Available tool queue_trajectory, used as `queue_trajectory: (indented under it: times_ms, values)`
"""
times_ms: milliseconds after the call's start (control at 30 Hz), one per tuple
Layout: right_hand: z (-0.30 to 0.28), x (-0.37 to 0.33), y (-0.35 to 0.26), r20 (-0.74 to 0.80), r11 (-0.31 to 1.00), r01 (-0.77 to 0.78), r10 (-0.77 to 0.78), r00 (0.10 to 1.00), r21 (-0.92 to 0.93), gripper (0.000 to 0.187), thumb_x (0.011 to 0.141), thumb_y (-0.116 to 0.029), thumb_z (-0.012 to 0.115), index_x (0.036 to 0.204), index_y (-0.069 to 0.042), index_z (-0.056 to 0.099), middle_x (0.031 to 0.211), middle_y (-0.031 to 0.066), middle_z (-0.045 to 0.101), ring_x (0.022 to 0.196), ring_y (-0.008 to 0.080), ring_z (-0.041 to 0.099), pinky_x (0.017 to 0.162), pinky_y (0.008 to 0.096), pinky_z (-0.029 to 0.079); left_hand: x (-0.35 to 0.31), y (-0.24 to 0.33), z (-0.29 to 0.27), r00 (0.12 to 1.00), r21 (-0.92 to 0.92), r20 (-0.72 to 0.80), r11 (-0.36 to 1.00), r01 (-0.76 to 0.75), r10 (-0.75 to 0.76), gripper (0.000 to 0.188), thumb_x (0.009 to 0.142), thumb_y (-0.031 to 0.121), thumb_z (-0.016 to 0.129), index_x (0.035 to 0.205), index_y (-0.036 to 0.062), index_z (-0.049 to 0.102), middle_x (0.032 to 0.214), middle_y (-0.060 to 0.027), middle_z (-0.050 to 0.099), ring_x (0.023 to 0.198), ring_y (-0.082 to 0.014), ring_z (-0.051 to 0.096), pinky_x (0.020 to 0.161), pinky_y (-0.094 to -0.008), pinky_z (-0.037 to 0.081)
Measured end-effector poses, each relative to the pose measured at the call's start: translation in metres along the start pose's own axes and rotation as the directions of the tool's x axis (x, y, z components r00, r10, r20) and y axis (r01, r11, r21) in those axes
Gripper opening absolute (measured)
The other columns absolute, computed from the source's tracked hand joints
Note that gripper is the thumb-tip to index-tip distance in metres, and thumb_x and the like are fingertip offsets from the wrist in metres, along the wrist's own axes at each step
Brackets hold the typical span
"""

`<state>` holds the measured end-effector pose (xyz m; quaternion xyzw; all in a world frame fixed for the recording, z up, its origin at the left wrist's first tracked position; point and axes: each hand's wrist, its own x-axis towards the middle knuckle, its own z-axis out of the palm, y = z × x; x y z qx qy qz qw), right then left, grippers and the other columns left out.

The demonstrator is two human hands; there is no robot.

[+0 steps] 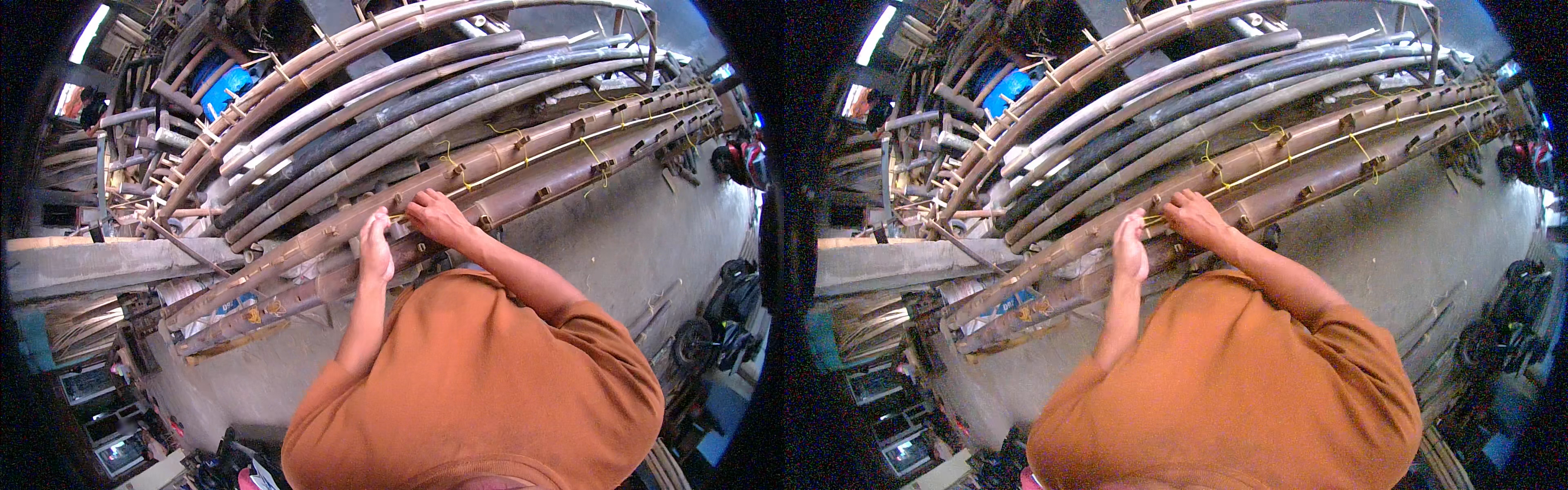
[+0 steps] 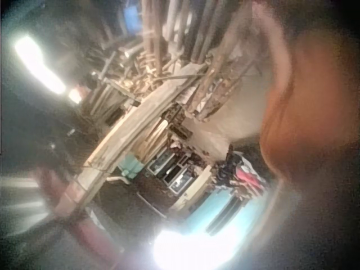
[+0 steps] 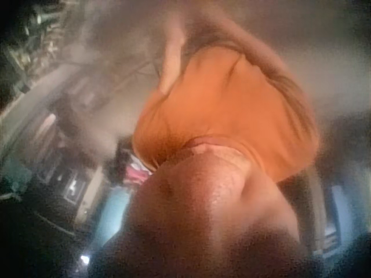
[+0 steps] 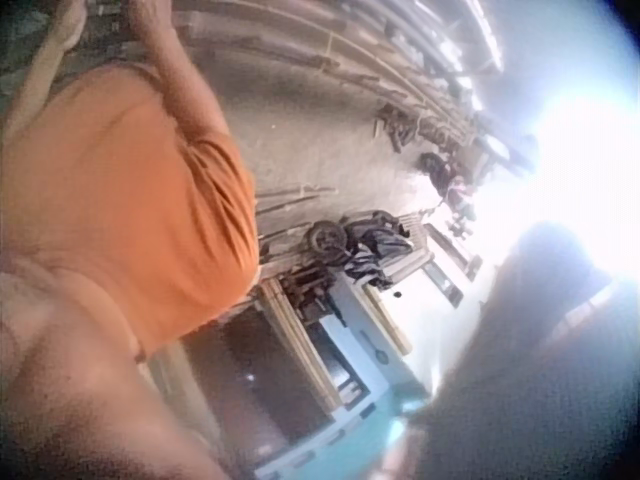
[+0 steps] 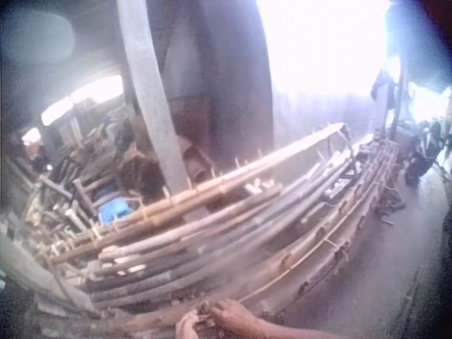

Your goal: The person ties yellow string around multiple bamboo poles arranged in a curved rack. They repeatedly wrap and knot the string at several points along the poles to secure them together.

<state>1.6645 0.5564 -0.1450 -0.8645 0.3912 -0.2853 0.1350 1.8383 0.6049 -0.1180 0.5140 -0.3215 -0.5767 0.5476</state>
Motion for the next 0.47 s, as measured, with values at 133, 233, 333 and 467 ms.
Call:
queue_trajectory:
  times_ms: [133,233,333,467]
  values:
    - [-0.001,-0.001,-0.001,0.023,0.998,0.019,-0.020,1.000,0.058,0.018,0.080,-0.021,0.069,0.091,-0.010,0.060,0.089,0.0121,0.058,0.086,0.0338,0.059,0.074,0.0455,0.049,-0.014,0.015,0.006,0.993,0.022,0.102,0.998,-0.065,0.062,0.025,0.103,0.021,0.049,0.091,0.0020,0.060,0.111,-0.0109,0.067,0.098,-0.0157,0.058,0.091,-0.0303,0.043]
    - [0.003,-0.003,0.007,0.029,0.997,0.046,-0.048,0.998,0.058,0.018,0.080,-0.022,0.070,0.090,-0.010,0.060,0.089,0.0126,0.058,0.086,0.0349,0.058,0.073,0.0463,0.049,-0.026,0.060,0.007,0.966,0.595,0.252,0.780,-0.195,0.050,0.031,0.107,0.027,0.046,0.098,0.0019,0.061,0.107,-0.0089,0.069,0.097,-0.0140,0.060,0.089,-0.0321,0.048]
    - [-0.007,0.001,0.009,0.052,0.997,0.013,-0.018,0.998,0.078,0.017,0.081,-0.021,0.068,0.089,-0.009,0.060,0.087,0.0133,0.058,0.087,0.0357,0.060,0.074,0.0483,0.049,-0.020,0.070,0.000,0.953,0.677,0.302,0.702,-0.219,0.006,0.026,0.105,0.022,0.047,0.103,0.0020,0.063,0.104,-0.0089,0.068,0.100,-0.0175,0.062,0.091,-0.0313,0.048]
    - [-0.015,0.004,0.018,0.091,0.999,-0.041,0.041,0.995,-0.001,0.024,0.079,-0.024,0.071,0.092,-0.008,0.061,0.091,0.0140,0.062,0.094,0.0360,0.063,0.078,0.0475,0.051,0.011,0.043,0.017,0.880,0.323,0.334,0.836,-0.444,0.339,0.020,0.103,0.017,0.048,0.095,0.0024,0.059,0.101,-0.0107,0.067,0.097,-0.0268,0.063,0.091,-0.0339,0.048]
